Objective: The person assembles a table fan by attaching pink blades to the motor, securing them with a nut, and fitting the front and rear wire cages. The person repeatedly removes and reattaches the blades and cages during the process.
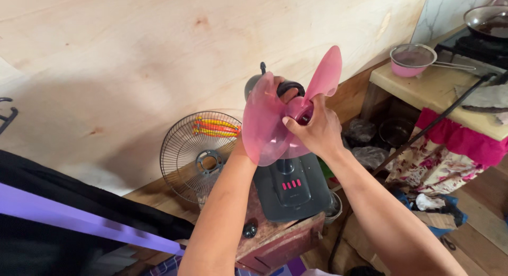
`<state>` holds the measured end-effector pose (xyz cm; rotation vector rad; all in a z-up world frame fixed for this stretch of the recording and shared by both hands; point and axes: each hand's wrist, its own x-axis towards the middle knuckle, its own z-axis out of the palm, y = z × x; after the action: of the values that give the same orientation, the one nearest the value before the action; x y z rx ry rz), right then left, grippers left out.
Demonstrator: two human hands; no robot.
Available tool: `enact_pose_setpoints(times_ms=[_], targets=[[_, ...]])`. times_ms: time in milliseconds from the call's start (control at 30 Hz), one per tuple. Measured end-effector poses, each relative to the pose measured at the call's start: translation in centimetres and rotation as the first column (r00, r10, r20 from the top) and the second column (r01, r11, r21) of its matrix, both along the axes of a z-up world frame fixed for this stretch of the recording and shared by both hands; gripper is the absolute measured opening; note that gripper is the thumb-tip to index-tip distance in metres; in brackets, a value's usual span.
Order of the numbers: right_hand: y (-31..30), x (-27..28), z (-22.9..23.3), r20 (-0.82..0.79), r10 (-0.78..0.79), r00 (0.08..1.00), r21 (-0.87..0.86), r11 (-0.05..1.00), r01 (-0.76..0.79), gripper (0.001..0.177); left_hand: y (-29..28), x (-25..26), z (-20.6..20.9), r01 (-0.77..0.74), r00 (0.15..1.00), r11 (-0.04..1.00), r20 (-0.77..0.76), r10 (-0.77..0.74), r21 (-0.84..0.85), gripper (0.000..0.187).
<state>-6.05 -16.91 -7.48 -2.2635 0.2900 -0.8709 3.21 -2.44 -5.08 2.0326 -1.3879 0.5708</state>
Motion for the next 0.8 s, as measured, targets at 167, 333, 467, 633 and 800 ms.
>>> enact_pose_setpoints(times_ms=[167,333,467,633,800], targets=[[0.0,0.5,0.2,-0.037,0.004,0.999,0.053,0.999,-0.002,0.071,-0.7,-0.5,0.9,-0.031,0.994,0.995,0.099,0.040,-0.099,0.038],[0.0,1.6,-0.2,-0.031,0.021,0.999,0.336,0.942,-0.009,0.063,-0.4,-0.4,0.9,-0.029,0.995,0.994,0.094,0.040,-0.109,0.041],[0.0,1.0,-1.2,-0.099,0.005,0.995,0.285,0.958,0.023,0.065,0.0,-1.1,1.4,0.047,0.994,0.991,0.099,-0.034,-0.128,0.044],[0.3,0.5,-1.3,-0.066,0.001,0.998,0.194,0.981,0.012,0.063,0.8,-2.1,3.3,0.129,0.979,0.980,0.179,-0.101,-0.151,0.047],[0.5,0.2,0.4,-0.001,0.035,0.999,-0.029,0.999,-0.035,0.065,1.3,-4.3,5.7,-0.082,0.960,0.997,0.271,0.077,0.008,0.042]])
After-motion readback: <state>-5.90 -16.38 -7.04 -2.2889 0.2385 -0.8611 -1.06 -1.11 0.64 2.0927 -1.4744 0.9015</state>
